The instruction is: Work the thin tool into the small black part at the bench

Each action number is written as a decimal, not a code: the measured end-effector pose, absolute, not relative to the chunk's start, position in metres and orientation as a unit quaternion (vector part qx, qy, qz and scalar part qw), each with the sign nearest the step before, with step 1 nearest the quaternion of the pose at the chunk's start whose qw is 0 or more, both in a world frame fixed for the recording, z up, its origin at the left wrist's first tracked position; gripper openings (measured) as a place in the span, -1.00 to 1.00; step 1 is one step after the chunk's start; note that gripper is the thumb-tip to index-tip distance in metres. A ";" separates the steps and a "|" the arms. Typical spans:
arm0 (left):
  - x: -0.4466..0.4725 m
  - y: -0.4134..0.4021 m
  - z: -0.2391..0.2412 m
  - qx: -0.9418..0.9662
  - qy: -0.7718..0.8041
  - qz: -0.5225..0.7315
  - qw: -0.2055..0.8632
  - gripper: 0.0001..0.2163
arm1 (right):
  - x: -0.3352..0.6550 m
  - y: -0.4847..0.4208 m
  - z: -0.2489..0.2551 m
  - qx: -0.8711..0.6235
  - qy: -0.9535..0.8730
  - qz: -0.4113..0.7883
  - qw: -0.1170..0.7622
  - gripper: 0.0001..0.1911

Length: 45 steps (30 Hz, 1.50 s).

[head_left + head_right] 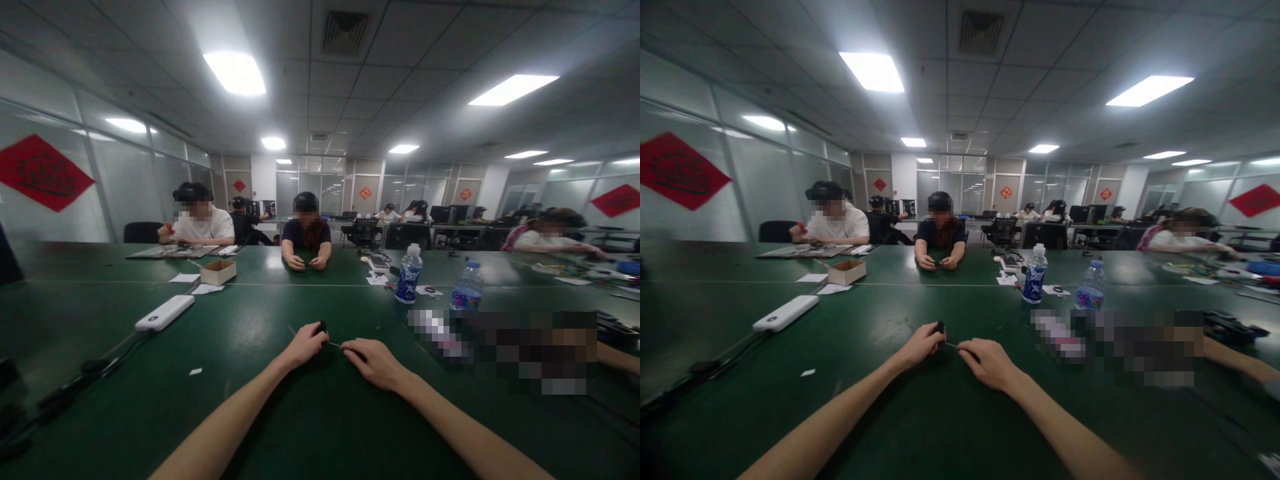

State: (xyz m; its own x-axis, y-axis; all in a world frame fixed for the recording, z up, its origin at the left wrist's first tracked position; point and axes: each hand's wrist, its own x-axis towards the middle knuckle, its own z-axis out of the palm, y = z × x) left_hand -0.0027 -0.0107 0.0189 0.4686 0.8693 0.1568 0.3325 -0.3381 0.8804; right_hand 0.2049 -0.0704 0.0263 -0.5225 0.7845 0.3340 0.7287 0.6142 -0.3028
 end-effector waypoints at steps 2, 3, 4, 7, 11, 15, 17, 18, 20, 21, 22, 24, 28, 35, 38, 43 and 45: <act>-0.003 -0.010 0.018 0.753 0.399 0.327 0.409 -0.82 | 0.204 -0.071 0.028 -0.437 -0.870 0.060 0.221 -0.62; -0.003 -0.009 0.018 0.754 0.397 0.327 0.409 -0.82 | 0.204 -0.072 0.029 -0.439 -0.869 0.061 0.219 -0.62; -0.003 -0.009 0.018 0.753 0.397 0.326 0.411 -0.82 | 0.203 -0.072 0.030 -0.441 -0.869 0.062 0.216 -0.62; -0.004 -0.008 0.017 0.750 0.403 0.321 0.415 -0.81 | 0.202 -0.072 0.031 -0.445 -0.868 0.065 0.211 -0.63; -0.005 -0.008 0.018 0.748 0.406 0.320 0.417 -0.80 | 0.201 -0.071 0.031 -0.447 -0.868 0.061 0.209 -0.64; -0.005 -0.007 0.017 0.745 0.397 0.330 0.422 -0.81 | 0.201 -0.071 0.031 -0.455 -0.864 0.061 0.204 -0.64; -0.005 -0.007 0.016 0.742 0.395 0.332 0.428 -0.80 | 0.201 -0.071 0.031 -0.459 -0.863 0.060 0.203 -0.64; -0.005 -0.006 0.016 0.741 0.395 0.331 0.431 -0.80 | 0.200 -0.070 0.031 -0.459 -0.863 0.059 0.202 -0.64; -0.005 -0.005 0.015 0.741 0.395 0.328 0.432 -0.80 | 0.200 -0.070 0.030 -0.460 -0.863 0.058 0.200 -0.64; -0.005 -0.004 0.015 0.743 0.395 0.326 0.431 -0.80 | 0.200 -0.069 0.030 -0.461 -0.863 0.058 0.199 -0.64; -0.006 -0.004 0.014 0.745 0.395 0.326 0.428 -0.81 | 0.200 -0.069 0.030 -0.463 -0.862 0.057 0.198 -0.64; -0.006 -0.003 0.014 0.746 0.396 0.326 0.425 -0.81 | 0.200 -0.069 0.031 -0.465 -0.861 0.059 0.196 -0.64; -0.006 -0.004 0.014 0.740 0.401 0.325 0.432 -0.79 | 0.200 -0.072 0.034 -0.466 -0.861 0.075 0.192 -0.64; -0.006 -0.006 0.015 0.743 0.405 0.316 0.429 -0.78 | 0.201 -0.071 0.033 -0.461 -0.862 0.081 0.195 -0.64; -0.005 -0.007 0.016 0.744 0.409 0.316 0.422 -0.78 | 0.202 -0.071 0.034 -0.462 -0.861 0.087 0.196 -0.64; -0.006 -0.009 0.018 0.745 0.409 0.316 0.422 -0.78 | 0.202 -0.073 0.035 -0.456 -0.862 0.093 0.200 -0.65; -0.006 -0.010 0.020 0.745 0.408 0.315 0.423 -0.78 | 0.203 -0.072 0.034 -0.457 -0.861 0.092 0.203 -0.65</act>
State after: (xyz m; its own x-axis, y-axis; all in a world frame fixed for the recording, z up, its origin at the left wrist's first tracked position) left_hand -0.0058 -0.0103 0.0197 0.4681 0.8747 0.1251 0.3412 -0.3096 0.8876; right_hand 0.2027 -0.0721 0.0342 -0.4999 0.8246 0.2649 0.7503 0.5651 -0.3432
